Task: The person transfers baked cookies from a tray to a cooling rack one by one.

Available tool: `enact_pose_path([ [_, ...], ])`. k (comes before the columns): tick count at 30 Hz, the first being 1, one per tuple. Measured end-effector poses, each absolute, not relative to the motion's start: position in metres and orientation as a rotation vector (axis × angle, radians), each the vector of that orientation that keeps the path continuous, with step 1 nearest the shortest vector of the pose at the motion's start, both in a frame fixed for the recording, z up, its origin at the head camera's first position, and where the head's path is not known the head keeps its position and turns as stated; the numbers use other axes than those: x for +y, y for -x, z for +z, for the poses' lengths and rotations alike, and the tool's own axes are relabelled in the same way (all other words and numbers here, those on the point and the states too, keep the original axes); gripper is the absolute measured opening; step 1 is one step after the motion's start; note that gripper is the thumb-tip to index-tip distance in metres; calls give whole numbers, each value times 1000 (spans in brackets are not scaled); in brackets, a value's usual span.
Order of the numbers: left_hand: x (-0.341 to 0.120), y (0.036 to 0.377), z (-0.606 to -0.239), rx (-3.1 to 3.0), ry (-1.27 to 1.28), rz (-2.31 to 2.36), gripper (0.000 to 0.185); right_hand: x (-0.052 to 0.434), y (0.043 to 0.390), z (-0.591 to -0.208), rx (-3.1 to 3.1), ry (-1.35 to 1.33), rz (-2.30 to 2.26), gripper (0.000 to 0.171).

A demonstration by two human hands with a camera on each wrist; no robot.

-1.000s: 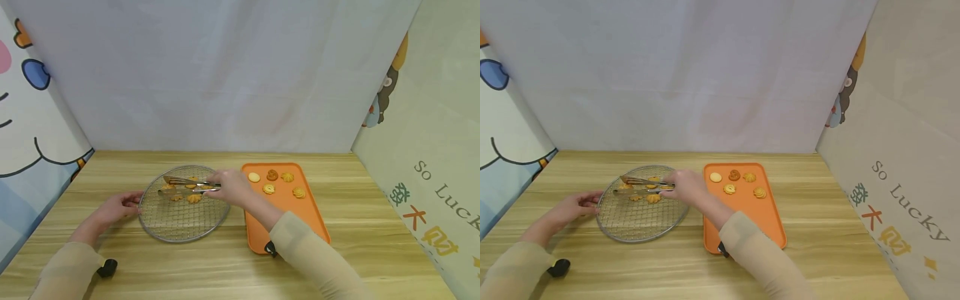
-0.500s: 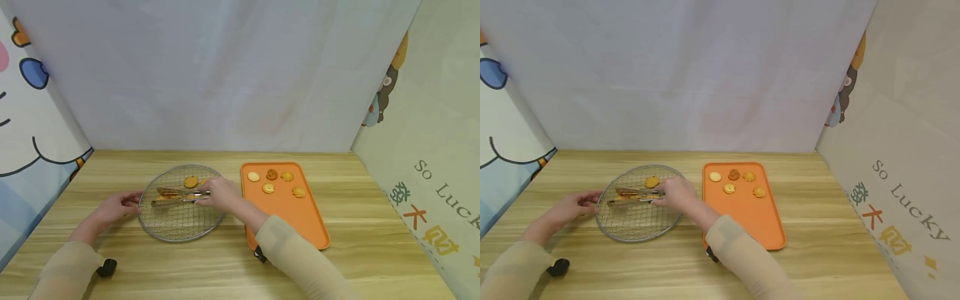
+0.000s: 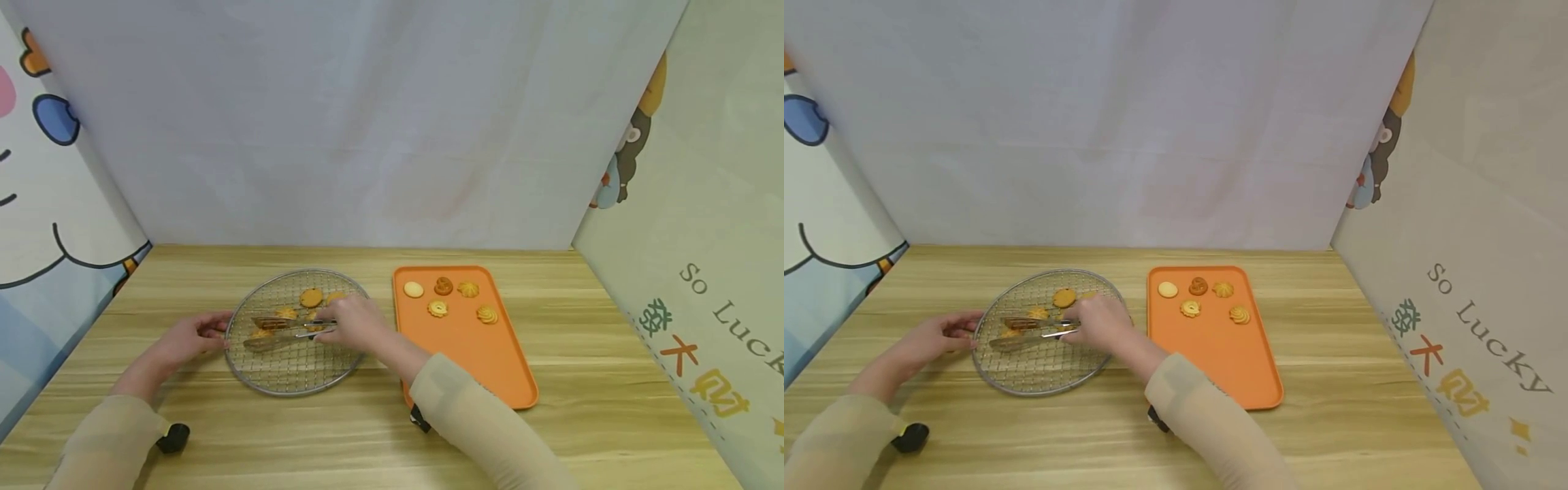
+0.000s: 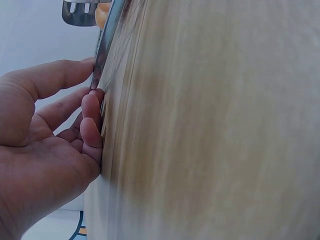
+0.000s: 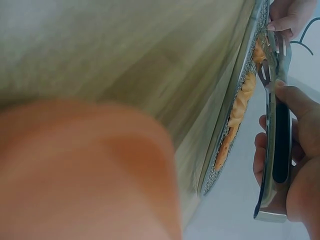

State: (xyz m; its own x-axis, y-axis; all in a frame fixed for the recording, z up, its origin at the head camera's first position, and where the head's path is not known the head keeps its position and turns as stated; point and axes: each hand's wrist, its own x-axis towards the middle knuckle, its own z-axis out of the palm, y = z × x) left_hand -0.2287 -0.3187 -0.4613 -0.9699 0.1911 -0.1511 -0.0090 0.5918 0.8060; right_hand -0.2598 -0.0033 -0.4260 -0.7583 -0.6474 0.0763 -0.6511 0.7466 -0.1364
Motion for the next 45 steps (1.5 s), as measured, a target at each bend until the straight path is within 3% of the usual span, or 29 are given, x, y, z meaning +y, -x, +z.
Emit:
enact_pose_path([
  [21, -318, 230, -466, 2616, -133, 1303, 66, 8, 262, -417, -2947, -1025, 359, 44],
  [45, -320, 232, -468, 2634, -106, 1254, 69, 64, 263, -370, -2849, -1055, 556, 41],
])
